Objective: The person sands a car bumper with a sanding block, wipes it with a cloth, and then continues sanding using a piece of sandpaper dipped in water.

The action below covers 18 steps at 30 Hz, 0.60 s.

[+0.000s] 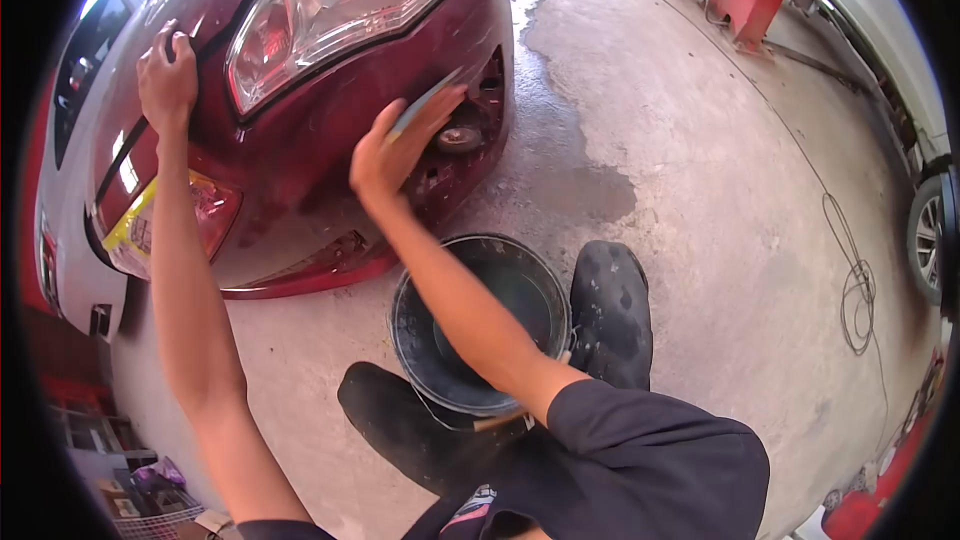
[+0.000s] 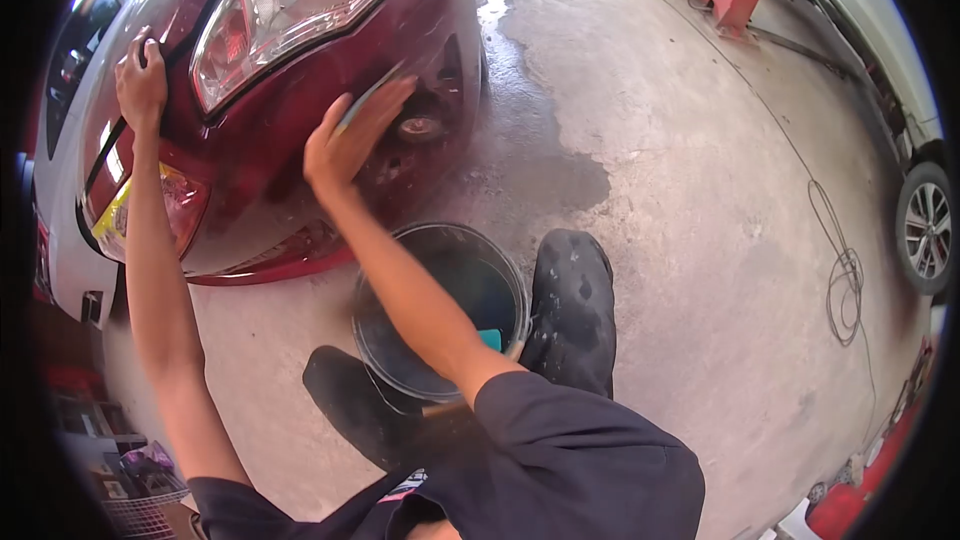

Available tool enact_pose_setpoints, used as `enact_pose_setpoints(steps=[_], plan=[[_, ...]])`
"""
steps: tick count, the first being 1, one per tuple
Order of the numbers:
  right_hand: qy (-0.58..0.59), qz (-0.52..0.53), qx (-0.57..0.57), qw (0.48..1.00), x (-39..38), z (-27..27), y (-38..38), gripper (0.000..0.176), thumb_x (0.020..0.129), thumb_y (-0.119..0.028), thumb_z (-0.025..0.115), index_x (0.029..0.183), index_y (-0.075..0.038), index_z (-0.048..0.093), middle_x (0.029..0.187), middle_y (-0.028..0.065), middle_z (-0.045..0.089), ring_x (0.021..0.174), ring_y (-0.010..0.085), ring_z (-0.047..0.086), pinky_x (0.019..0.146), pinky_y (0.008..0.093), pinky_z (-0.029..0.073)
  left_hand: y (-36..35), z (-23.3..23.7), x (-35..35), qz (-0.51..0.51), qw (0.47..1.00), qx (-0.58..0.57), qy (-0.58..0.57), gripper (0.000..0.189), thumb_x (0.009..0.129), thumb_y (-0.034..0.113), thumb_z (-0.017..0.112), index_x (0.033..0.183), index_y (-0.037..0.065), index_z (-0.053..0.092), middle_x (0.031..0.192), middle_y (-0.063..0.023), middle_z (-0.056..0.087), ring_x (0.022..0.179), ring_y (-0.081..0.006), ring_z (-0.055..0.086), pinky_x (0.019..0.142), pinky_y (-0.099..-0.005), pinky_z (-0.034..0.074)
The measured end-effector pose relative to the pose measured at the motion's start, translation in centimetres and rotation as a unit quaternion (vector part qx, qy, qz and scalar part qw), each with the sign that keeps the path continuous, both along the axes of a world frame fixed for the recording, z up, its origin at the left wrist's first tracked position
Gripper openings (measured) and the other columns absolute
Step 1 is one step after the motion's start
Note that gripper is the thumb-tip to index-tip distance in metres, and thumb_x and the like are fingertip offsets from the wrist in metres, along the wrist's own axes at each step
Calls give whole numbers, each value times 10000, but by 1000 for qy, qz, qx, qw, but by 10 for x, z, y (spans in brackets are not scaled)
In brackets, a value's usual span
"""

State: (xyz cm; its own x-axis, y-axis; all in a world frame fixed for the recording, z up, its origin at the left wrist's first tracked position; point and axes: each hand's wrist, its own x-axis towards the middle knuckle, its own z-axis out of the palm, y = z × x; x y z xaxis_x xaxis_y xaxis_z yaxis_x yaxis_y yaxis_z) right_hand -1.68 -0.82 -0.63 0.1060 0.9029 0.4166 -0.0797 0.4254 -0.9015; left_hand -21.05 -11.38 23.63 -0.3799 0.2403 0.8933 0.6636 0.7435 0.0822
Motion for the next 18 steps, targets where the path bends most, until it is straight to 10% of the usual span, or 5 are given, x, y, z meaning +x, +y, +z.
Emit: enact_pose_setpoints(steps=[6, 10, 14, 16, 18], plan=[[-144, 350, 92, 921, 84, -52, -79, 786, 1116, -282, 397, 1631, 159, -2, 1727, 361, -92, 1626, 493, -16, 1323, 565, 120, -16, -32, 23, -174, 978, 108, -36, 405, 1065, 284, 526, 1371, 102, 719, 1395, -151, 703, 1297, -286, 649, 1143, -382, 451], [-205, 352, 51, 912, 183, -55, 20, 594, 1090, -246, 459, 1633, -29, 362, 1460, 272, 603, 1315, 484, 587, 1126, 529, 469, -5, -100, 187, -350, 909, 192, -118, 343, 1079, 154, 514, 1288, -20, 723, 1296, -162, 727, 1213, -255, 671, 1067, -354, 490], [-267, 289, -15, 919, 231, -86, 81, 441, 1089, -282, 465, 1429, -26, 578, 1243, 291, 694, 1157, 509, 642, 991, 587, 504, 6, -264, 335, -357, 844, -217, -337, 229, 954, 262, 674, 946, 36, 714, 1030, -221, 742, 991, -414, 720, 826, -487, 570], [-274, 312, -45, 909, 244, -109, 80, 436, 1091, -290, 459, 1397, -13, 598, 1224, 295, 697, 1140, 512, 644, 989, 590, 502, 23, -343, 363, -309, 580, -597, -460, 318, 929, 394, 681, 1057, 111, 745, 1048, -232, 757, 1069, -434, 722, 892, -515, 588], [-277, 333, -35, 901, 251, -135, 73, 428, 1100, -312, 459, 1383, -26, 605, 1205, 296, 702, 1132, 519, 646, 986, 581, 505, 22, -450, 362, -292, 512, -663, -462, 376, 979, 471, 650, 1089, 127, 757, 1195, -205, 757, 1170, -428, 710, 981, -537, 566]])
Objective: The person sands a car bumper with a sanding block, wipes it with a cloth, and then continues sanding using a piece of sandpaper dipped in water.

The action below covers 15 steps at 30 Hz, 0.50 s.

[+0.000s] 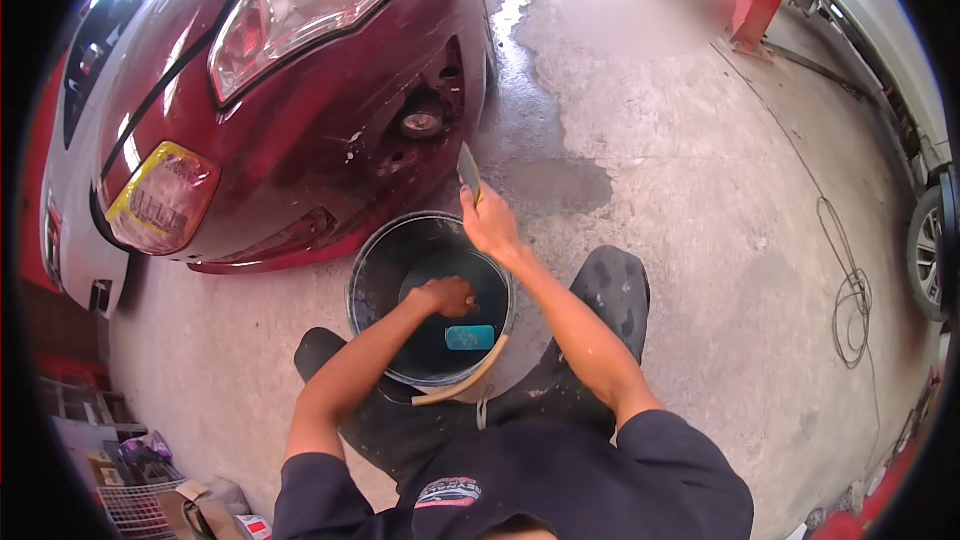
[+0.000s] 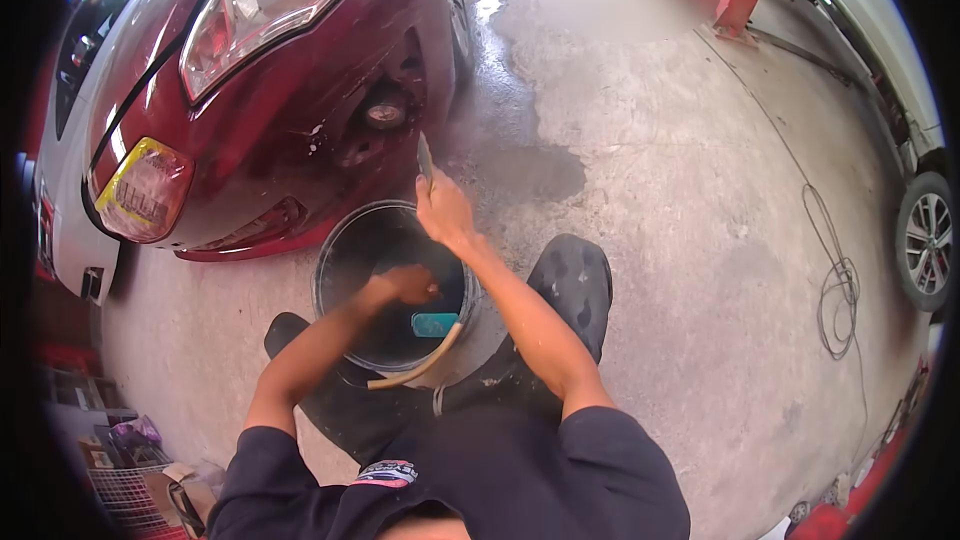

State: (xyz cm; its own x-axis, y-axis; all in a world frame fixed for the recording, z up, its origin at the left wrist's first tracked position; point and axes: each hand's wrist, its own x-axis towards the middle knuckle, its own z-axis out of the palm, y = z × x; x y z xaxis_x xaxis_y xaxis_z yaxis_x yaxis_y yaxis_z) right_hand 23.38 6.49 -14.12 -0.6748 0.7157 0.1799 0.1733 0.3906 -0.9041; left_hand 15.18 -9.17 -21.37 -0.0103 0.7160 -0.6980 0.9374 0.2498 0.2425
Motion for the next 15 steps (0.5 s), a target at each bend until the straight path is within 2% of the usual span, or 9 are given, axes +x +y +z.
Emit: enact_pose_setpoints(steps=[1, 4, 6, 8, 10, 11, 13, 14, 15], plan=[[1, 12, -2, 1000, 0, -9, -5, 425, 1104, -324, 459, 1377, -33, 609, 1196, 296, 704, 1128, 523, 647, 985, 577, 506, 4, -27, -2, 40, 997, -65, -12, 420, 990, 493, 632, 1170, 137, 764, 1303, -218, 720, 1256, -436, 666, 1050, -530, 535], [-35, 74, 13, 997, 7, -6, -15, 404, 1109, -315, 451, 1346, -28, 608, 1172, 290, 702, 1120, 522, 643, 980, 584, 502, -12, -106, 6, 80, 993, -71, 47, 454, 988, 491, 630, 1248, 139, 753, 1355, -233, 693, 1301, -429, 640, 1077, -527, 517], [-21, 90, 13, 996, 19, 17, -17, 384, 1111, -303, 443, 1299, -12, 608, 1155, 289, 699, 1111, 519, 641, 966, 587, 501, -20, -138, 20, 101, 994, -40, -15, 471, 978, 485, 638, 1267, 130, 750, 1362, -241, 689, 1283, -427, 650, 1066, -538, 517], [-34, 106, -6, 994, 22, 21, -19, 380, 1110, -299, 445, 1280, -3, 611, 1152, 291, 701, 1107, 515, 644, 961, 586, 504, -27, -148, 25, 108, 988, -41, -100, 483, 967, 478, 645, 1268, 115, 748, 1362, -249, 686, 1255, -423, 663, 1051, -547, 517], [-21, 101, 7, 995, 16, 21, -20, 371, 1097, -289, 452, 1251, -3, 632, 1107, 283, 709, 1046, 500, 662, 919, 587, 525, -29, -145, -1, 78, 974, -68, -201, 489, 954, 469, 651, 1252, 94, 748, 1353, -257, 686, 1215, -416, 680, 1032, -554, 517], [-23, 89, 24, 995, 15, 21, -20, 356, 1086, -258, 458, 1257, -3, 638, 1090, 270, 712, 999, 484, 676, 891, 586, 539, -30, -195, -28, 37, 969, -137, -203, 469, 940, 451, 644, 1208, 81, 753, 1324, -264, 692, 1173, -401, 682, 1012, -555, 510], [-18, 92, 103, 990, 5, 9, -21, 331, 1031, -220, 504, 968, 17, 727, 1012, 272, 733, 946, 454, 709, 846, 567, 564, -36, -244, -30, -5, 997, 31, -71, 437, 932, 410, 644, 1198, 78, 741, 1294, -257, 700, 1171, -374, 675, 995, -536, 518], [-6, 96, 150, 984, 2, 4, -20, 292, 997, -199, 526, 932, 0, 730, 1012, 264, 737, 935, 438, 717, 821, 557, 572, -29, -246, -28, 16, 996, 41, -71, 444, 936, 397, 646, 1229, 71, 719, 1320, -254, 681, 1198, -370, 655, 1015, -530, 503], [-16, 102, 118, 988, -1, 2, -19, 298, 992, -207, 533, 1061, 10, 725, 1002, 256, 740, 923, 442, 716, 816, 554, 575, -24, -242, -24, 54, 994, 26, -95, 454, 941, 384, 648, 1260, 65, 696, 1346, -251, 662, 1226, -366, 635, 1035, -523, 489]])
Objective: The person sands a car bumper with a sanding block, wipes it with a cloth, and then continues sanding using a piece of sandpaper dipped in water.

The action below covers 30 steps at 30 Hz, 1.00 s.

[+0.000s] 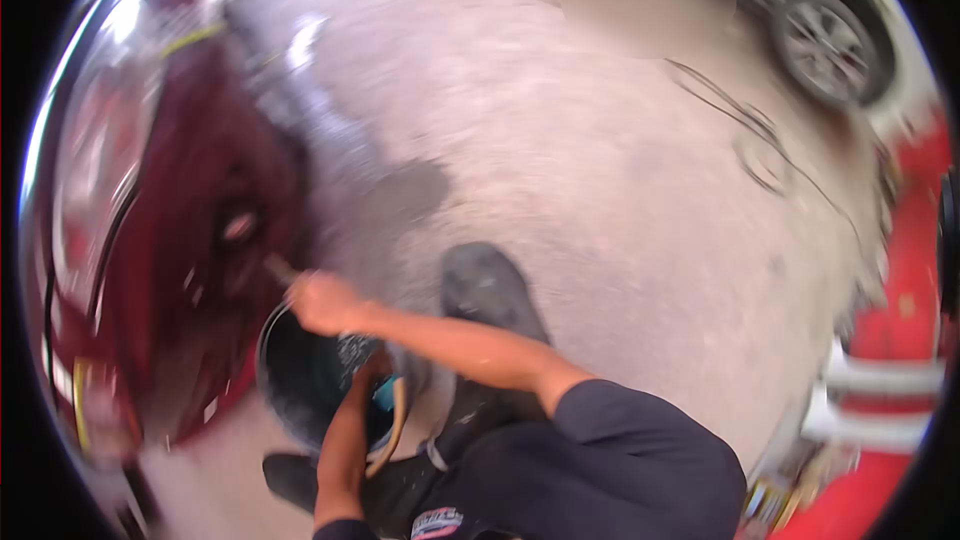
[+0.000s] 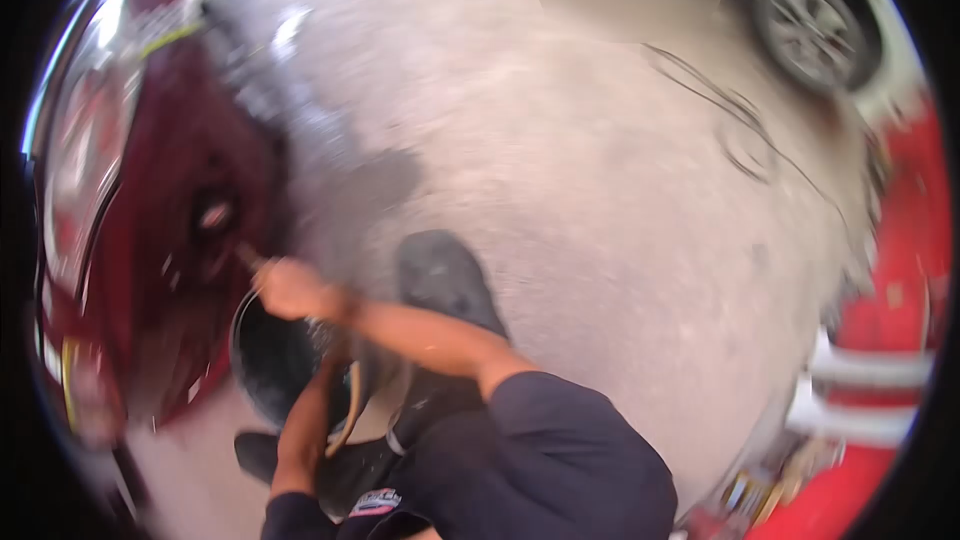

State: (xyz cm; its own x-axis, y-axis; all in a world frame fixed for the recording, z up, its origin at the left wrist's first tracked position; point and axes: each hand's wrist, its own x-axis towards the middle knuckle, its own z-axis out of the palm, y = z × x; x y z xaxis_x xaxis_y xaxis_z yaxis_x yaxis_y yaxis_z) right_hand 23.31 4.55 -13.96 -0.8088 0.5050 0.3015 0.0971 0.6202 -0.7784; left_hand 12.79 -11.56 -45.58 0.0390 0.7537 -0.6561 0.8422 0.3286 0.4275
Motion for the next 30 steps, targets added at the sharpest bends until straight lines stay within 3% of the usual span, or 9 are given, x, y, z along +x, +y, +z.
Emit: enact_pose_setpoints(steps=[2, 3, 9, 13, 15, 18, 21, 25, 30], plan=[[-19, -41, -95, 994, 10, 10, -2, 414, 1053, -260, 492, 1360, -13, 619, 1073, 267, 726, 1003, 451, 700, 885, 576, 555, 16, 7, 4, 91, 992, -24, -81, 481, 949, 357, 652, 1321, 52, 650, 1399, -244, 624, 1281, -358, 595, 1075, -509, 461], [-3, -48, -120, 992, 2, -2, -4, 318, 1073, -281, 499, 1175, -16, 642, 1114, 250, 705, 1051, 465, 671, 904, 588, 531, 22, 15, 4, 135, 983, -29, -118, 498, 954, 344, 653, 1352, 45, 627, 1425, -241, 605, 1308, -354, 575, 1095, -502, 447], [2, -42, -177, 983, 15, 0, 1, 311, 1090, -290, 487, 1114, -20, 640, 1074, 237, 706, 1060, 481, 659, 912, 593, 511, 34, 47, -43, 355, 887, 73, -286, 637, 980, 265, 664, 1536, 6, 490, 1583, -222, 491, 1473, -329, 455, 1215, -462, 362], [-3, -61, -189, 980, 17, -3, 1, 316, 1091, -301, 495, 1079, -20, 640, 1057, 234, 714, 1051, 482, 665, 902, 598, 510, 38, 87, -37, 62, 984, 101, -131, 582, 987, 342, 649, 1452, 3, 561, 1515, -233, 563, 1441, -362, 490, 1207, -476, 362], [2, -68, -195, 979, 21, 0, 2, 327, 1091, -309, 501, 1058, -14, 638, 1038, 244, 717, 1045, 489, 668, 903, 602, 510, 17, 14, -32, 4, 980, 189, -53, 528, 975, 360, 648, 1337, -23, 631, 1404, -243, 657, 1331, -374, 604, 1117, -493, 458], [-7, -77, -191, 979, 19, -5, 4, 358, 1089, -330, 501, 1052, -6, 646, 1056, 268, 716, 1055, 502, 664, 917, 603, 508, 12, 37, -19, 42, 985, 165, -16, 617, 899, 418, 717, 1372, 29, 638, 1408, -249, 657, 1343, -401, 600, 1117, -506, 470], [-2, -98, -199, 975, 23, 3, 11, 440, 1076, -385, 510, 1051, 25, 667, 1047, 316, 713, 1064, 525, 663, 922, 598, 522, 24, 100, -37, 91, 986, 130, 49, 737, 792, 437, 823, 1409, 75, 646, 1363, -252, 687, 1315, -424, 627, 1102, -512, 493], [88, -121, -221, 964, 7, -6, 20, 608, 1106, -477, 423, 1035, 21, 764, 891, 322, 719, 984, 501, 700, 917, 546, 539, 44, 304, -26, 106, 972, 208, -25, 378, 787, 168, 834, 1112, -14, 768, 929, -221, 784, 925, -313, 794, 878, -414, 592], [102, 82, -536, 834, -18, -10, 7, 718, 1118, -659, 310, 1389, -71, 621, 1157, 99, 753, 1052, 254, 724, 910, 480, 555, 19, 450, -17, 278, 873, 314, -249, 537, 907, 156, 837, 1380, 36, 614, 1224, -45, 700, 1046, -114, 654, 909, -305, 549]])
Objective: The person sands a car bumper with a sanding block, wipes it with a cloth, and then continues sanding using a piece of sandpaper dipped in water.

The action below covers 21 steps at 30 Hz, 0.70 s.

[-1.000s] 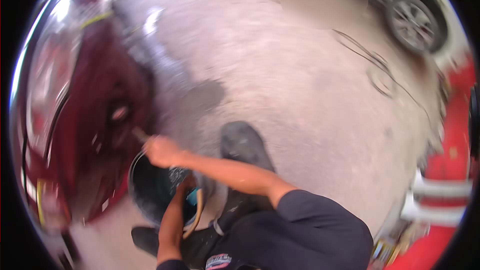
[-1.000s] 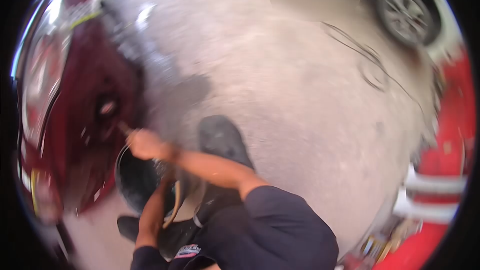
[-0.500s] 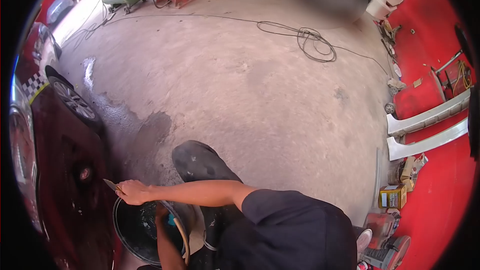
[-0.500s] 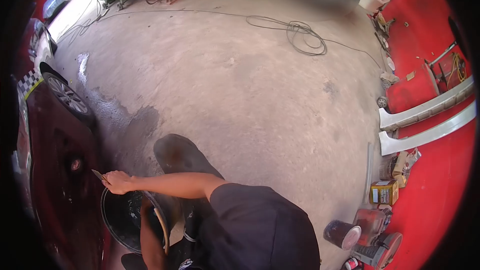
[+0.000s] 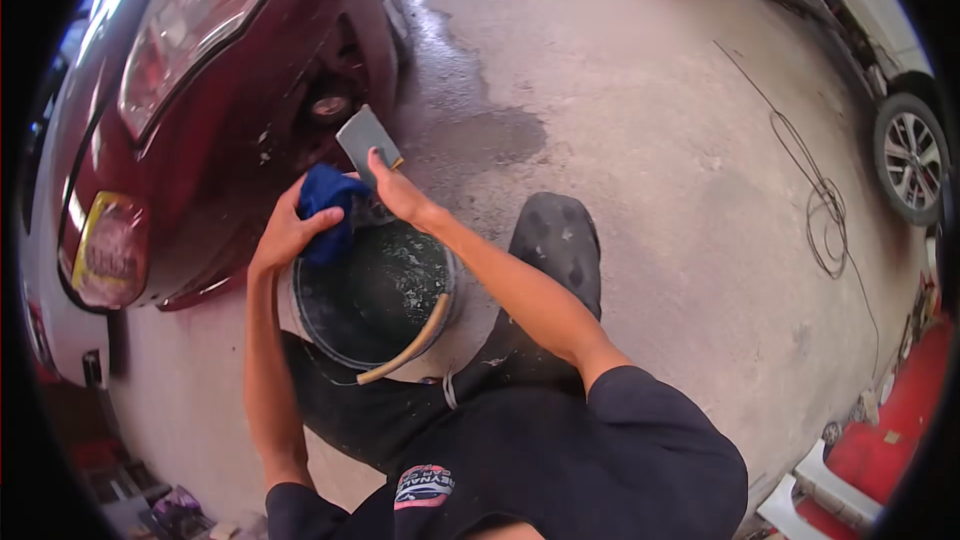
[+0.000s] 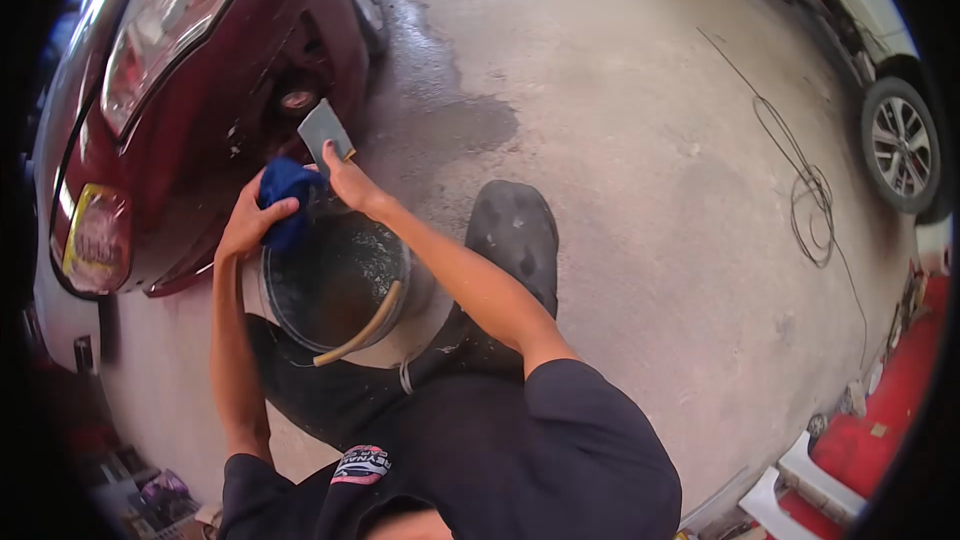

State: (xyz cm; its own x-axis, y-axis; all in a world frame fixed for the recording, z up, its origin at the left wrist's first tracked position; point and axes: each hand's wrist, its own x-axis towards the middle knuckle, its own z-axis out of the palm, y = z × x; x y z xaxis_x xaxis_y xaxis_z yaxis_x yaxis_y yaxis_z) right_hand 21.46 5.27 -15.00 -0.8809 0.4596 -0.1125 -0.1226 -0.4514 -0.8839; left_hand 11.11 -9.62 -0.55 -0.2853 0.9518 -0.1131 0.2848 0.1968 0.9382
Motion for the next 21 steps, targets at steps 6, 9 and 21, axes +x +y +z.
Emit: enact_pose_setpoints(steps=[6, 9, 21], plan=[[73, 104, -239, 963, -31, -4, -52, 737, 1122, -637, 346, 1585, -73, 452, 1495, 153, 585, 1400, 256, 553, 1197, 437, 420, 1, -122, 3, 422, 889, 157, -83, 550, 996, 361, 768, 1432, 94, 567, 1264, -74, 674, 1094, -224, 675, 968, -389, 546], [-28, -14, 6, 999, -19, 9, -100, 769, 1133, -613, 337, 1612, -15, 410, 1590, 242, 507, 1515, 305, 444, 1247, 426, 314, -3, -180, 6, 439, 826, 181, -302, 444, 1083, 430, 586, 1402, 121, 583, 1261, -77, 647, 1127, -247, 669, 1038, -426, 525], [-26, -168, 195, 966, 24, 46, -12, 566, 1146, -429, 421, 1139, 46, 727, 987, 201, 771, 900, 344, 722, 813, 468, 534, -40, 15, -35, 374, 720, 272, -517, 207, 974, 127, 695, 1132, -2, 659, 989, -140, 703, 728, -233, 711, 613, -313, 679]])
